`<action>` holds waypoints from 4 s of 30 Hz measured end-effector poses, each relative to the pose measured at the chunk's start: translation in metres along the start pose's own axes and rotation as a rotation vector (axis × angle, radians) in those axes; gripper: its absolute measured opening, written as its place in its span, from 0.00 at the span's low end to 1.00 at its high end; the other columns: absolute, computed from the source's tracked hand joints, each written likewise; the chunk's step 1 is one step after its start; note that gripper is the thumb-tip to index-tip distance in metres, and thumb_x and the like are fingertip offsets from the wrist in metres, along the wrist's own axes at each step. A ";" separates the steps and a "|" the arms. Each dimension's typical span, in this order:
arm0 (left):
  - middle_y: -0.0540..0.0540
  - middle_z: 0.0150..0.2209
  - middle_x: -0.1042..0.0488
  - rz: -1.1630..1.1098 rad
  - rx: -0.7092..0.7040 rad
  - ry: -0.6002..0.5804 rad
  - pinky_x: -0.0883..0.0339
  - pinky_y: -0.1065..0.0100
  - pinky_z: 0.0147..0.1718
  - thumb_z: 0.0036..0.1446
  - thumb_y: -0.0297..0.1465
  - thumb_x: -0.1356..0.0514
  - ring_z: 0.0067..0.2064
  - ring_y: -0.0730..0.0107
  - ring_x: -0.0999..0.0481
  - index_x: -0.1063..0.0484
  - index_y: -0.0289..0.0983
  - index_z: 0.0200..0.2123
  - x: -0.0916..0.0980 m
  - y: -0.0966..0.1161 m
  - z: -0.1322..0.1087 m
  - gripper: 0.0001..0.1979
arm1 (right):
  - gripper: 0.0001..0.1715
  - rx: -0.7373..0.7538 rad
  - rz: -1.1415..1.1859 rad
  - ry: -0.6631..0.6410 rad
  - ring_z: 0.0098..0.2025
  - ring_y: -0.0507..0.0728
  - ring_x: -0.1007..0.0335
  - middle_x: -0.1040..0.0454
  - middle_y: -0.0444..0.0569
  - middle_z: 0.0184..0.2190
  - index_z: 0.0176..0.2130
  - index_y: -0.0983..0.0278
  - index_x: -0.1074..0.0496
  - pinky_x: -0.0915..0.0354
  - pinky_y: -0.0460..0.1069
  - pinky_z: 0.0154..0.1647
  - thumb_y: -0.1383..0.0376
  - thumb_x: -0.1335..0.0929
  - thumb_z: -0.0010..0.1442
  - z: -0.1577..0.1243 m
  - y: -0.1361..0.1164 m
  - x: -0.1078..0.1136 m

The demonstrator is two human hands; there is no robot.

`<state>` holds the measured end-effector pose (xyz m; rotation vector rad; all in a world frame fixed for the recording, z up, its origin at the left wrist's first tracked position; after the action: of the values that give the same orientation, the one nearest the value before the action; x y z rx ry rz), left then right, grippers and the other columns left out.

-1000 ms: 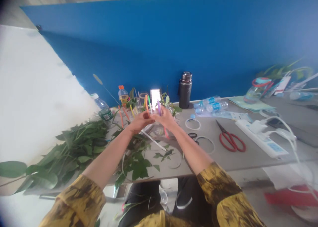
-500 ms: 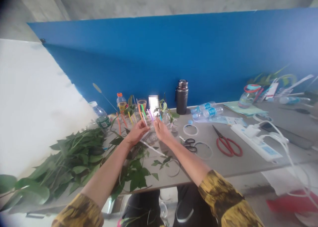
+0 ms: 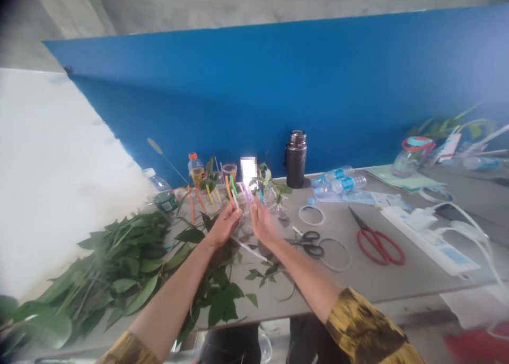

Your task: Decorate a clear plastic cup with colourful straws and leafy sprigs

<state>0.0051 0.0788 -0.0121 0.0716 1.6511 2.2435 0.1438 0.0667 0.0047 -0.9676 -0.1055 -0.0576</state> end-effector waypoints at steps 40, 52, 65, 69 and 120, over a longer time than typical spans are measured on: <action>0.46 0.25 0.25 -0.788 0.047 0.676 0.23 0.64 0.41 0.69 0.34 0.45 0.31 0.70 0.21 0.28 0.33 0.30 0.038 0.061 -0.004 0.16 | 0.47 -0.324 0.227 -0.120 0.52 0.65 0.22 0.19 0.54 0.48 0.60 0.63 0.31 0.25 0.60 0.55 0.56 0.20 0.44 0.004 0.027 0.030; 0.43 0.41 0.16 1.038 0.220 -0.249 0.29 0.62 0.49 0.56 0.29 0.37 0.45 0.55 0.18 0.18 0.38 0.36 0.013 0.053 -0.028 0.07 | 0.45 -0.202 -0.035 -0.111 0.49 0.65 0.23 0.20 0.54 0.46 0.57 0.63 0.31 0.24 0.57 0.47 0.51 0.20 0.45 0.006 0.027 0.033; 0.38 0.39 0.18 1.497 0.355 -0.096 0.30 0.59 0.46 0.58 0.30 0.39 0.47 0.50 0.20 0.21 0.38 0.36 0.021 0.020 -0.013 0.06 | 0.39 -0.222 -0.149 -0.097 0.45 0.64 0.23 0.21 0.54 0.46 0.55 0.62 0.30 0.26 0.59 0.47 0.56 0.20 0.47 0.003 0.033 0.036; 0.34 0.46 0.21 1.519 0.351 -0.002 0.30 0.57 0.47 0.60 0.27 0.43 0.50 0.49 0.21 0.23 0.36 0.42 0.021 0.016 -0.008 0.11 | 0.38 -0.206 -0.192 -0.081 0.46 0.64 0.23 0.21 0.52 0.45 0.53 0.61 0.30 0.27 0.60 0.49 0.56 0.21 0.46 0.003 0.035 0.036; 0.41 0.32 0.18 -0.296 0.332 0.095 0.38 0.70 0.21 0.43 0.26 0.41 0.24 0.67 0.25 0.34 0.37 0.28 0.052 0.029 0.006 0.06 | 0.45 -0.246 -0.362 -0.159 0.51 0.63 0.24 0.24 0.54 0.56 0.65 0.59 0.38 0.29 0.59 0.55 0.67 0.29 0.50 -0.018 0.043 0.010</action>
<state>-0.0495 0.0931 0.0083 -0.1880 1.9282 1.7681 0.1587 0.0758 -0.0395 -1.1892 -0.4276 -0.3331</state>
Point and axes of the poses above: each hand's wrist, its own z-axis towards the middle knuckle, its own x-axis out of the back of the hand, y = z × x, the point moved 5 cm from there along z, towards the middle knuckle
